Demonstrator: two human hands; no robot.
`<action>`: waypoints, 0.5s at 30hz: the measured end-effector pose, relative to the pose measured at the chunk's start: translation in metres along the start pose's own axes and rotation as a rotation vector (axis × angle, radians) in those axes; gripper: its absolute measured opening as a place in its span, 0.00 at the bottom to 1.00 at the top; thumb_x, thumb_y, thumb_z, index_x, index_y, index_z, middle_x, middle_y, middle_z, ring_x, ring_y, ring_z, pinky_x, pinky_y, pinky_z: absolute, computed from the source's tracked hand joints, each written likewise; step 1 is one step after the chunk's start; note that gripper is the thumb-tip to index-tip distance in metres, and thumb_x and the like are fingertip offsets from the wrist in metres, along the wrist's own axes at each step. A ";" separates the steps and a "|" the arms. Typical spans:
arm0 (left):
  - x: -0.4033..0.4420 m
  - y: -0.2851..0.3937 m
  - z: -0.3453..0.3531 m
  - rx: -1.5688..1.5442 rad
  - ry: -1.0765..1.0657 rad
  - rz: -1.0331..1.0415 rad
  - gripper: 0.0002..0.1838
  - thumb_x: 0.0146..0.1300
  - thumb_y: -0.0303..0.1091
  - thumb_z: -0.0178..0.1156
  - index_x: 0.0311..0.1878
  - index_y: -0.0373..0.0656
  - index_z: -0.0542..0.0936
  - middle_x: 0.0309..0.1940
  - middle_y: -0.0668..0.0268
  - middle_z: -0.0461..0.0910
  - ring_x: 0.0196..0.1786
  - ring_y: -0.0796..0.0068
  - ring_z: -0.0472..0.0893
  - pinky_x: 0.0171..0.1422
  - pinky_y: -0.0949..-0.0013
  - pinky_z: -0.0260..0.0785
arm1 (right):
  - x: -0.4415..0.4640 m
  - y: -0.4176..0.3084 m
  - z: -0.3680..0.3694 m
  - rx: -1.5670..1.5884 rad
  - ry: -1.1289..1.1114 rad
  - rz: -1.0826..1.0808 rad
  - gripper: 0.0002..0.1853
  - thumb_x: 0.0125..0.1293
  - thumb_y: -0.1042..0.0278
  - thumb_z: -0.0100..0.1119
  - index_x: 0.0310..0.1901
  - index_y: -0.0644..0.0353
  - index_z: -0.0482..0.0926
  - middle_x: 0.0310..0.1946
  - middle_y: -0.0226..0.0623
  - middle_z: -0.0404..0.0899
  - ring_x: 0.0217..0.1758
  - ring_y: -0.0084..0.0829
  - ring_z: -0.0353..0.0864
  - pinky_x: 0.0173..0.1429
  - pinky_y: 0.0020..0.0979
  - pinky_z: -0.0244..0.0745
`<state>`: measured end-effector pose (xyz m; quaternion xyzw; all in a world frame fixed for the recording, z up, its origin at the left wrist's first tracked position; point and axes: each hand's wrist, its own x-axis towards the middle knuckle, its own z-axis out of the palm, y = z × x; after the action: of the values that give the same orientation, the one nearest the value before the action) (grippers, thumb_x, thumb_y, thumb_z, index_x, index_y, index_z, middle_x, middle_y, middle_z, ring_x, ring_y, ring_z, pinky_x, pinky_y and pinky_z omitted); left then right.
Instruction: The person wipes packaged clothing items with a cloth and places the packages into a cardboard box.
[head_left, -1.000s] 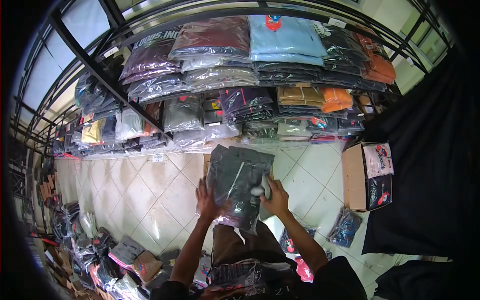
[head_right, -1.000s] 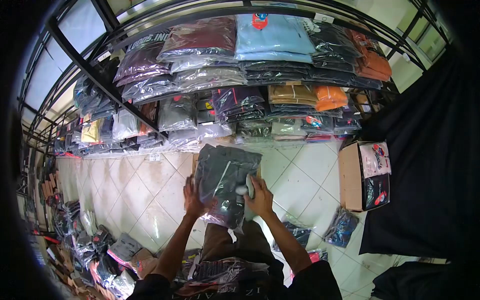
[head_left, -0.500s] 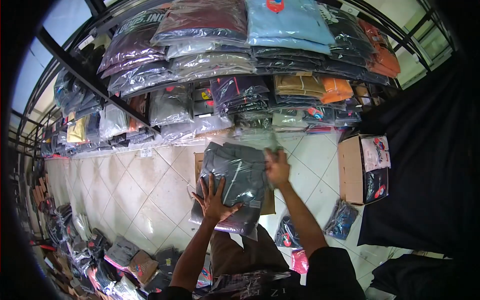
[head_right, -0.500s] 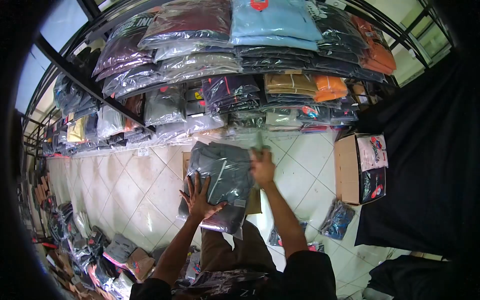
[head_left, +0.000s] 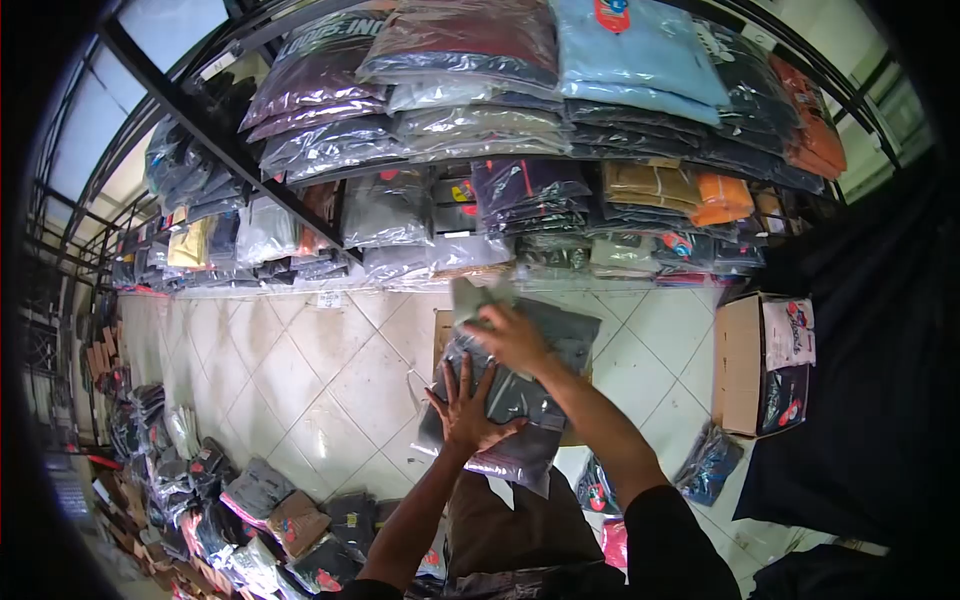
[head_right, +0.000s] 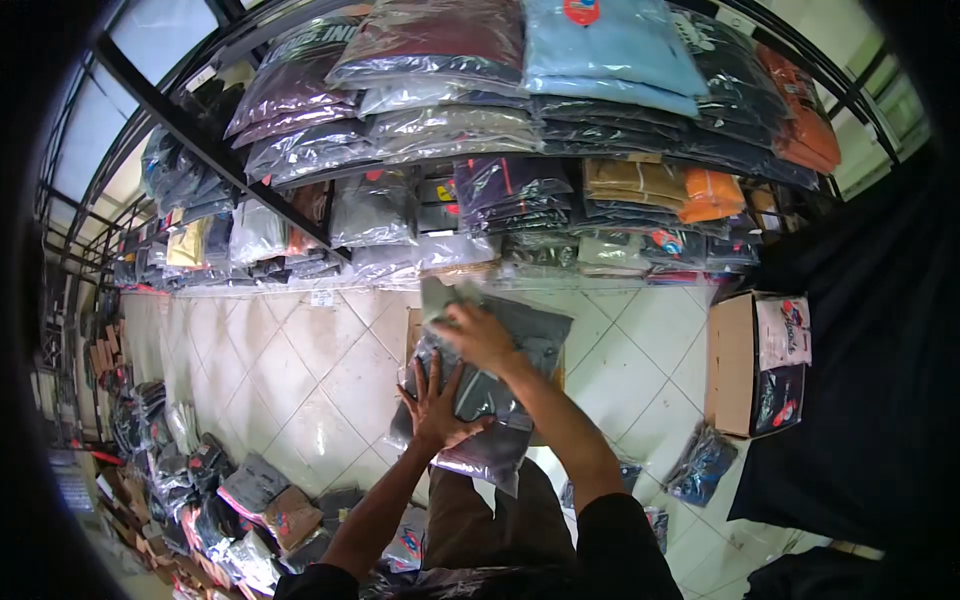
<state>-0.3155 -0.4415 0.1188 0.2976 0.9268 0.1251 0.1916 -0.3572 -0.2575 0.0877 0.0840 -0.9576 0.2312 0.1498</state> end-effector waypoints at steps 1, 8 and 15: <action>0.001 0.002 -0.002 -0.012 -0.001 0.002 0.63 0.34 0.83 0.60 0.76 0.63 0.59 0.80 0.61 0.36 0.80 0.45 0.29 0.67 0.18 0.22 | 0.001 0.012 0.001 -0.020 0.038 0.045 0.25 0.53 0.69 0.63 0.55 0.37 0.82 0.49 0.34 0.72 0.50 0.36 0.77 0.42 0.35 0.81; -0.004 -0.006 -0.004 -0.074 0.019 0.013 0.62 0.34 0.81 0.62 0.76 0.65 0.59 0.81 0.61 0.35 0.80 0.45 0.28 0.66 0.16 0.22 | 0.053 0.064 0.003 -0.161 0.088 0.339 0.22 0.54 0.72 0.62 0.52 0.42 0.82 0.46 0.40 0.73 0.44 0.43 0.78 0.45 0.44 0.77; -0.002 -0.006 -0.002 -0.084 -0.005 0.027 0.62 0.36 0.83 0.59 0.76 0.62 0.58 0.80 0.61 0.35 0.80 0.46 0.27 0.66 0.16 0.22 | 0.048 -0.002 0.017 0.038 -0.046 -0.129 0.21 0.51 0.70 0.65 0.49 0.41 0.83 0.46 0.32 0.73 0.54 0.40 0.73 0.47 0.42 0.77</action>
<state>-0.3174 -0.4473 0.1188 0.3020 0.9162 0.1659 0.2047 -0.4059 -0.2715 0.0896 0.1537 -0.9489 0.2372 0.1405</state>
